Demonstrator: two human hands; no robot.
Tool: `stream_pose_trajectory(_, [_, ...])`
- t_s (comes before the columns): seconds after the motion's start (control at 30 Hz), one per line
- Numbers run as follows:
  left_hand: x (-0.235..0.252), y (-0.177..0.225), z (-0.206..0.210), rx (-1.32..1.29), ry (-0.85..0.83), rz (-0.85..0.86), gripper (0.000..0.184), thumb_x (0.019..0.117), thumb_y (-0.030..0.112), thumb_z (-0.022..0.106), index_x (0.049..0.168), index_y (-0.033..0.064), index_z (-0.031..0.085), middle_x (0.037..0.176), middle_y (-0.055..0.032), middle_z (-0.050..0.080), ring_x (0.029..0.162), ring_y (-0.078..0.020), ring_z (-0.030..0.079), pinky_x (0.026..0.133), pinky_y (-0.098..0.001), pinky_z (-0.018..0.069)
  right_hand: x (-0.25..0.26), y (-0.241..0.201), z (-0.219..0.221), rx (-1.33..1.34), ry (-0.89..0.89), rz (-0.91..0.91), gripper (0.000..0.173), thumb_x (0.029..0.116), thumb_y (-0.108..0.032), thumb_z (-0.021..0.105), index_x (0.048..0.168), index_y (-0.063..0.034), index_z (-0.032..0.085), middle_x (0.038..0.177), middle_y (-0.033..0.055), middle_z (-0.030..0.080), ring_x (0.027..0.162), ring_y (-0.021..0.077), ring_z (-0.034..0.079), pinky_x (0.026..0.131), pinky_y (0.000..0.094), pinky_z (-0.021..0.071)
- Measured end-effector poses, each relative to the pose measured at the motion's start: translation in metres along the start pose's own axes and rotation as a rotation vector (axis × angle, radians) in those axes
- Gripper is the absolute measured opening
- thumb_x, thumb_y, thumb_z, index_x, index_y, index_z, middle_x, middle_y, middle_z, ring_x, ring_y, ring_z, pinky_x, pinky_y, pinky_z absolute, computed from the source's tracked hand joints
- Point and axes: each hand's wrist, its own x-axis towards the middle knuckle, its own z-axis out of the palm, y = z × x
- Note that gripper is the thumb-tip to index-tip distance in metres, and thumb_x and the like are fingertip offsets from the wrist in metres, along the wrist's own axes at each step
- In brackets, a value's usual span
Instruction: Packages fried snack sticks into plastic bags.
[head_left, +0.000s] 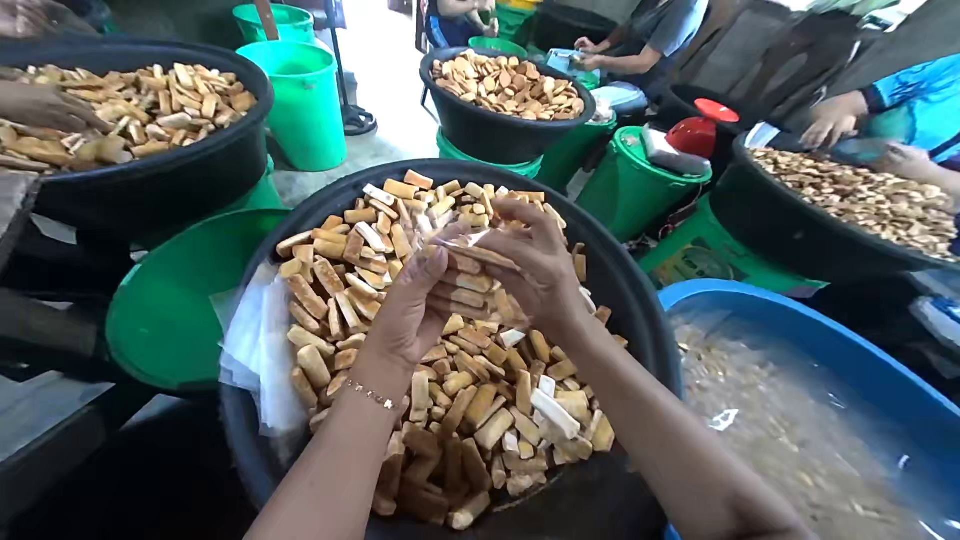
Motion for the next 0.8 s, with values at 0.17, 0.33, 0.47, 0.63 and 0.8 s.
stream_pose_trajectory(0.17, [0.003,0.008,-0.010,0.069,-0.029,0.014,0.030,0.0993,0.021,0.064,0.127,0.0109,0.065,0.103,-0.0077,0.075,0.090,-0.0164,0.074,0.084,-0.0321,0.0624,0.019,-0.007,-0.024,0.117,-0.412,0.098,0.036,0.1044,-0.014,0.051,0.139,-0.0100,0.063,0.138,0.0089,0.058,0.128,0.0167,0.056,0.105,0.0349,0.0513])
stream_pose_trajectory(0.33, [0.000,0.005,0.003,0.121,0.019,-0.049,0.014,0.1047,0.010,0.049,0.113,0.0051,0.059,0.094,-0.0073,0.074,0.086,-0.0166,0.074,0.082,-0.0336,0.0623,0.012,-0.014,-0.018,-0.177,-0.224,0.022,0.030,0.1009,-0.008,0.052,0.123,-0.0062,0.073,0.103,0.0117,0.073,0.091,0.0220,0.071,0.080,0.0382,0.0589])
stream_pose_trajectory(0.47, [0.006,0.002,0.000,0.086,0.081,0.043,0.027,0.1056,0.017,0.050,0.130,0.0113,0.060,0.100,-0.0063,0.073,0.087,-0.0152,0.073,0.080,-0.0314,0.0615,0.013,-0.015,-0.025,-0.103,-0.378,0.152,0.035,0.1039,-0.008,0.047,0.132,-0.0099,0.069,0.125,0.0066,0.073,0.105,0.0184,0.073,0.089,0.0405,0.0595])
stream_pose_trajectory(0.63, [0.001,0.011,-0.001,0.198,0.140,0.055,0.020,0.1073,0.027,0.050,0.115,0.0145,0.064,0.086,-0.0010,0.072,0.070,-0.0089,0.071,0.063,-0.0255,0.0613,0.018,-0.028,-0.018,-0.098,-0.465,0.220,0.045,0.1050,-0.007,0.047,0.149,-0.0132,0.055,0.090,0.0122,0.072,0.069,0.0245,0.067,0.064,0.0457,0.0563])
stream_pose_trajectory(0.8, [-0.004,0.045,-0.031,0.163,0.060,0.387,0.033,0.1098,0.040,0.040,0.122,0.0217,0.065,0.098,0.0066,0.070,0.082,-0.0037,0.068,0.074,-0.0207,0.0587,0.004,-0.023,0.020,0.096,-0.233,0.440,0.039,0.1037,-0.003,0.048,0.142,-0.0037,0.056,0.091,0.0124,0.066,0.063,0.0170,0.058,0.057,0.0344,0.0524])
